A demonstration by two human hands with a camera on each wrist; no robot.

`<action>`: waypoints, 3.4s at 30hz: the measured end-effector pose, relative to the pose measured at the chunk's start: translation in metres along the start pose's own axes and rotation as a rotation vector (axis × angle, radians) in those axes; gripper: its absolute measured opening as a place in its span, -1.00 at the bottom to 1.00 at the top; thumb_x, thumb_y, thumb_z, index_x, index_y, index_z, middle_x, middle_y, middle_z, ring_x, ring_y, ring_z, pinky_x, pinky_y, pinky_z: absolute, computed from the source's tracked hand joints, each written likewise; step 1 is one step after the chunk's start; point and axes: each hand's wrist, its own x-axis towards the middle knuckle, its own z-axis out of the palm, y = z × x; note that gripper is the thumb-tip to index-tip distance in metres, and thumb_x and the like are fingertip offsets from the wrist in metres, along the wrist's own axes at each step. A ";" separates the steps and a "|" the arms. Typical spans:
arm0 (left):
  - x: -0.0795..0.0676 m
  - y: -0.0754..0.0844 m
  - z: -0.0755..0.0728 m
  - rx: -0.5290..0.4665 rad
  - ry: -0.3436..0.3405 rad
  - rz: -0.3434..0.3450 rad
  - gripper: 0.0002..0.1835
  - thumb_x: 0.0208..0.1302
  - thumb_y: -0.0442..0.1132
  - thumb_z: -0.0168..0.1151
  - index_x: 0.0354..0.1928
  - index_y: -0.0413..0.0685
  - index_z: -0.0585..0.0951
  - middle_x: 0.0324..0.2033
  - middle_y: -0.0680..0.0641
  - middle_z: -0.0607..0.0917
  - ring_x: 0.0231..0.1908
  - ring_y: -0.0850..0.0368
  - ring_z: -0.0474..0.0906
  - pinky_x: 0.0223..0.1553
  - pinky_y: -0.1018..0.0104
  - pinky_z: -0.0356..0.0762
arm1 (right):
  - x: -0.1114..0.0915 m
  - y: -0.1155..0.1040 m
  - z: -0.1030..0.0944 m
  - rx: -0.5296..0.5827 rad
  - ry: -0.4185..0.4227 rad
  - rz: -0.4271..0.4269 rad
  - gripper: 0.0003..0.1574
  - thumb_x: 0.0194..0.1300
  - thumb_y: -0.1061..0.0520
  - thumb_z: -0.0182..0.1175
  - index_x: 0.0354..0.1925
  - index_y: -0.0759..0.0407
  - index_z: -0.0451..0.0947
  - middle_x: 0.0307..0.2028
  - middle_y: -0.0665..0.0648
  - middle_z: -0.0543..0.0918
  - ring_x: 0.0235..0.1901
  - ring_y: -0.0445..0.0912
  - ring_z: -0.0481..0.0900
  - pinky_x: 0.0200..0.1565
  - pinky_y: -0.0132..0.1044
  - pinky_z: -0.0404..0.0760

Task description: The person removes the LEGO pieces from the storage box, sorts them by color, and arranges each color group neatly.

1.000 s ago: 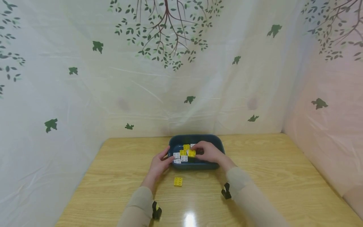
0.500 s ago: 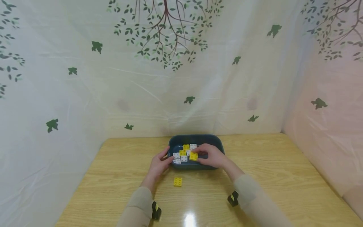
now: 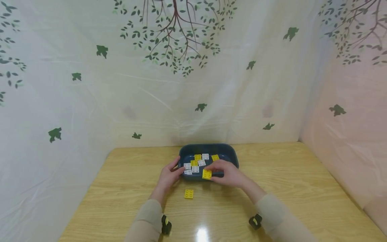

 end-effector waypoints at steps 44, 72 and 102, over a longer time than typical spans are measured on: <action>0.005 -0.006 -0.002 -0.042 -0.009 0.016 -0.35 0.35 -0.29 0.28 0.46 0.06 0.35 0.45 -0.15 0.28 0.31 -0.21 0.35 0.12 0.12 0.54 | -0.020 -0.007 0.044 -0.066 -0.093 -0.006 -0.54 0.18 0.17 0.43 0.07 0.01 0.67 -0.11 -0.14 0.62 -0.12 -0.24 0.52 0.00 -0.28 0.57; 0.003 -0.004 0.000 -0.024 -0.004 0.008 -0.36 0.35 -0.26 0.30 0.44 0.13 0.37 0.45 -0.13 0.29 0.32 -0.19 0.34 0.15 0.12 0.52 | -0.012 -0.001 0.063 -0.118 -0.115 -0.027 -0.60 0.16 0.14 0.45 0.01 0.02 0.71 -0.16 -0.11 0.64 -0.19 -0.26 0.52 -0.07 -0.32 0.57; 0.001 -0.003 -0.001 -0.032 -0.005 0.004 -0.35 0.34 -0.25 0.30 0.44 0.11 0.37 0.45 -0.13 0.28 0.33 -0.20 0.34 0.16 0.11 0.51 | -0.019 -0.009 0.046 -0.066 -0.120 -0.067 -0.57 0.18 0.14 0.43 0.04 0.12 0.68 -0.08 -0.08 0.67 -0.07 -0.22 0.57 0.07 -0.26 0.57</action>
